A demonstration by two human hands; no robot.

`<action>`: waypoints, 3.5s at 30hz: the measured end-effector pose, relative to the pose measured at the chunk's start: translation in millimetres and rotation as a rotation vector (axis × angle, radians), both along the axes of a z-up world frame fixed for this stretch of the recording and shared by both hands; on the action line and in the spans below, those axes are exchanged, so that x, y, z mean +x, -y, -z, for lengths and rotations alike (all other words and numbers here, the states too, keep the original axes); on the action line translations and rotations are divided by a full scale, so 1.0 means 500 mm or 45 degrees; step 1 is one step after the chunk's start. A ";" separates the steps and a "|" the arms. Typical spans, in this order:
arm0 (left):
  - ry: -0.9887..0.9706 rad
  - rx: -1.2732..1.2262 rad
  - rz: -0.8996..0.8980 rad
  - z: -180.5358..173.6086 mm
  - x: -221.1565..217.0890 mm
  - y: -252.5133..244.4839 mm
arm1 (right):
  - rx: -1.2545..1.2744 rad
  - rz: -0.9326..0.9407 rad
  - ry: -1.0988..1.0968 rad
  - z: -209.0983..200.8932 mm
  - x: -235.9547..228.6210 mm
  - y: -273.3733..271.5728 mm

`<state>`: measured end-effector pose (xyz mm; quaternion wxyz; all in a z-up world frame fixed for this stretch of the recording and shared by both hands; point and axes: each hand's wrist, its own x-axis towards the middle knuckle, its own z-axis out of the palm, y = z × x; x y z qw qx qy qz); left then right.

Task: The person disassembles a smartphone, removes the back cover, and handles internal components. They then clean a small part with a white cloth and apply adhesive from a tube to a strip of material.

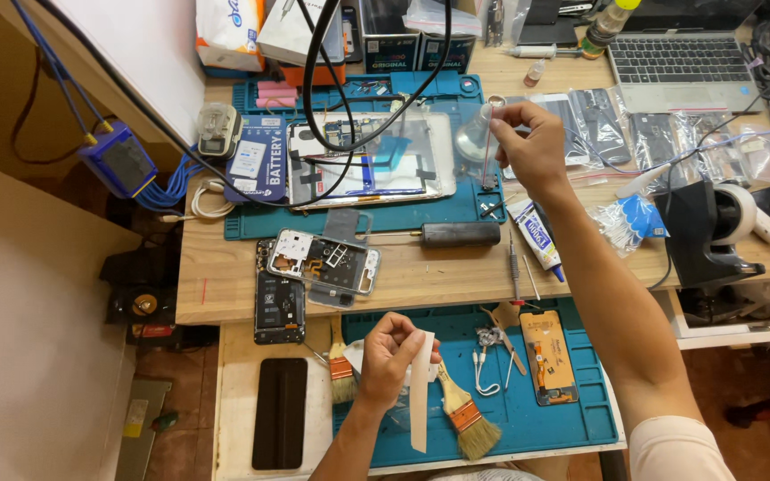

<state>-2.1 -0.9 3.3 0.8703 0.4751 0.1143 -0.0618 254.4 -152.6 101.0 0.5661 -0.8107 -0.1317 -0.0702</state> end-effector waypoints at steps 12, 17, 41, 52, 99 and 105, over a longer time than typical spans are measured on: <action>0.182 -0.021 -0.060 0.014 -0.011 -0.003 | -0.170 -0.031 0.311 0.040 -0.079 0.059; 0.187 -0.013 -0.191 0.016 -0.012 -0.011 | -0.192 -0.121 0.370 0.059 -0.190 0.076; 0.227 0.196 -0.154 0.028 -0.015 0.068 | -0.009 -0.580 -0.026 0.138 -0.428 0.141; 0.096 0.347 -0.050 0.007 -0.016 0.060 | -0.676 -0.226 0.168 0.090 -0.128 0.155; -0.007 0.332 0.043 0.005 -0.019 0.044 | -0.556 -0.017 -0.013 0.170 0.021 0.126; -0.033 0.375 0.015 -0.003 -0.018 0.043 | -0.643 -0.072 0.084 0.178 0.017 0.129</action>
